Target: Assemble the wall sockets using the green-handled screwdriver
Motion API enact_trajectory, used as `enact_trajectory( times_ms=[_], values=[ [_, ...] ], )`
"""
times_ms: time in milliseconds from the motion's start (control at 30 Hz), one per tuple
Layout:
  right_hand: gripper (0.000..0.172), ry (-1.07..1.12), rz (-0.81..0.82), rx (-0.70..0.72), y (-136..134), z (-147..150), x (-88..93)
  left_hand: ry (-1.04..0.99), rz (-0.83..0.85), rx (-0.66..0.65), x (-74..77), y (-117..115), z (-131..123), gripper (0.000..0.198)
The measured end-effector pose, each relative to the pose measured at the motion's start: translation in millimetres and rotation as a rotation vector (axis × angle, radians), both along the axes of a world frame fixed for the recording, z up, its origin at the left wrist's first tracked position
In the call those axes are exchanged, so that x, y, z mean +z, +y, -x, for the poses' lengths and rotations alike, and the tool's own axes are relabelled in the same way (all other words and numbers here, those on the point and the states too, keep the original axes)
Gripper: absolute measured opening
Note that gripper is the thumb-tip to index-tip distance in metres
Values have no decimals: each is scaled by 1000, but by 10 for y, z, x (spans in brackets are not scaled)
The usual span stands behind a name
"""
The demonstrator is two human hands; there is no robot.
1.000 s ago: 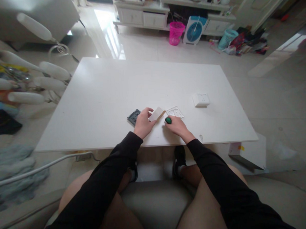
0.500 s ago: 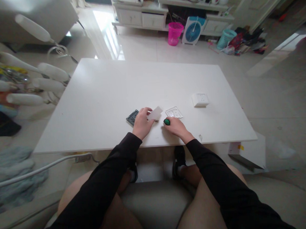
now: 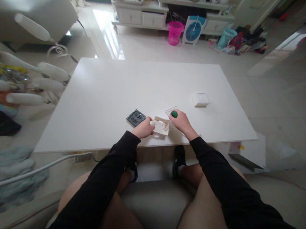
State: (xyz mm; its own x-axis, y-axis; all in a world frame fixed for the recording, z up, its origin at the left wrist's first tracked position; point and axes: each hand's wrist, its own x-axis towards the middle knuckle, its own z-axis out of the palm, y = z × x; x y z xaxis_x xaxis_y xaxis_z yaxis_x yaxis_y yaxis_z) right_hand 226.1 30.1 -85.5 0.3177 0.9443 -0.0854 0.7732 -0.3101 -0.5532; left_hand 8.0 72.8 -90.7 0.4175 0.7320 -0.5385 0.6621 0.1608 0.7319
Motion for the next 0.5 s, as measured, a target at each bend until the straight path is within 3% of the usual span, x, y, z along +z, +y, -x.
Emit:
enact_trajectory(
  times_ms=[133,500],
  values=[
    [15,-86,79,58,-24,66,4,124,3,-178,17,-51,8,39],
    [18,-146,186,136,-42,138,10,409,-260,-334,167,-113,-8,29]
  ],
)
